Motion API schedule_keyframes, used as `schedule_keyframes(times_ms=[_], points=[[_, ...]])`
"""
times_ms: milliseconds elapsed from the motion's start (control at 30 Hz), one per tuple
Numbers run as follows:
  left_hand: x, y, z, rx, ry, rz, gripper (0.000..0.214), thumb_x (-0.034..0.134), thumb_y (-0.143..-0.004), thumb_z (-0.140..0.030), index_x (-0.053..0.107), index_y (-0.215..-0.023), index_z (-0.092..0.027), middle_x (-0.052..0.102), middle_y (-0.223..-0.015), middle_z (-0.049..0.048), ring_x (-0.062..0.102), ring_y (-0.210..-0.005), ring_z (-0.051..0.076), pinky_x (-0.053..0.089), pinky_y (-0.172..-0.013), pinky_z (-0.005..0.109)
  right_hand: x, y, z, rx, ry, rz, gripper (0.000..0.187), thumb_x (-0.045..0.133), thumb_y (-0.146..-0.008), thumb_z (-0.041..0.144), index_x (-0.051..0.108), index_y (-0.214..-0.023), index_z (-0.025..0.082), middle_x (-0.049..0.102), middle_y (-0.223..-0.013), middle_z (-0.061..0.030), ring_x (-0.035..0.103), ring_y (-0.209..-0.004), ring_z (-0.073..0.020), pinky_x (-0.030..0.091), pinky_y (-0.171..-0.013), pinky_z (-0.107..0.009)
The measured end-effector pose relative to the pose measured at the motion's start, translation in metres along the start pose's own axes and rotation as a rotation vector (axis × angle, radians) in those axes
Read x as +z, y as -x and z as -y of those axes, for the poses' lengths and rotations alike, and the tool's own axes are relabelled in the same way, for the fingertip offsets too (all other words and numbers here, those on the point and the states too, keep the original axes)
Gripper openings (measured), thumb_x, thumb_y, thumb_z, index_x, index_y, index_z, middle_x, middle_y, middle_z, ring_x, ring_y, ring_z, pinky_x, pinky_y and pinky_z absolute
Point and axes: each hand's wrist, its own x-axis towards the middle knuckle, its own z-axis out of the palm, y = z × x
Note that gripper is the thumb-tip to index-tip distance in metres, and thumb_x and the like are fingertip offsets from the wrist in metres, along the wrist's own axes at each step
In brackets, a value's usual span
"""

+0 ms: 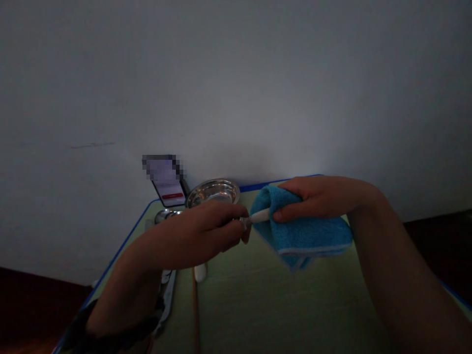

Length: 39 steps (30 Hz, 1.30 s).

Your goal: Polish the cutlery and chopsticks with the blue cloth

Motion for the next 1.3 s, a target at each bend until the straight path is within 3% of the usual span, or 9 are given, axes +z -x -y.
schedule_keyframes(times_ms=[433,667,1100,1300], points=[[-0.003,-0.008,-0.003,0.099,-0.149,-0.050,0.023,0.040,-0.085,-0.024,0.059,-0.077,-0.016,0.052,-0.059,-0.0044,0.048,-0.053,0.008,0.033,-0.048,0.019,0.005,-0.001,0.014,-0.091,0.246,-0.053,0.032,0.053,-0.077,0.040,0.060,-0.097,0.017,0.066,-0.090,-0.0029,0.060,-0.075,-0.0143,0.043,-0.060,-0.022],[-0.003,-0.009,-0.006,0.090,-0.112,0.008,0.023,0.039,-0.085,-0.024,0.060,-0.081,-0.016,0.057,-0.066,-0.0029,0.052,-0.059,0.009,0.036,-0.051,0.019,0.006,-0.004,0.017,-0.134,0.270,0.004,0.025,0.053,-0.078,0.036,0.061,-0.089,0.016,0.064,-0.076,-0.0007,0.057,-0.067,-0.0122,0.040,-0.060,-0.022],[-0.002,-0.010,-0.004,0.069,-0.125,-0.024,0.024,0.040,-0.083,-0.026,0.061,-0.074,-0.017,0.052,-0.057,-0.0042,0.049,-0.052,0.008,0.036,-0.048,0.018,0.006,-0.005,0.019,-0.144,0.269,0.009,0.025,0.053,-0.078,0.037,0.061,-0.088,0.015,0.063,-0.072,-0.0001,0.056,-0.063,-0.0111,0.040,-0.058,-0.022],[-0.005,-0.006,-0.004,0.095,0.023,0.006,0.026,0.038,-0.083,-0.028,0.059,-0.072,-0.017,0.056,-0.060,-0.0023,0.053,-0.055,0.010,0.041,-0.050,0.018,0.005,-0.004,0.017,-0.159,0.235,0.033,0.026,0.053,-0.078,0.036,0.061,-0.090,0.015,0.064,-0.076,-0.0005,0.057,-0.067,-0.0114,0.041,-0.060,-0.021]])
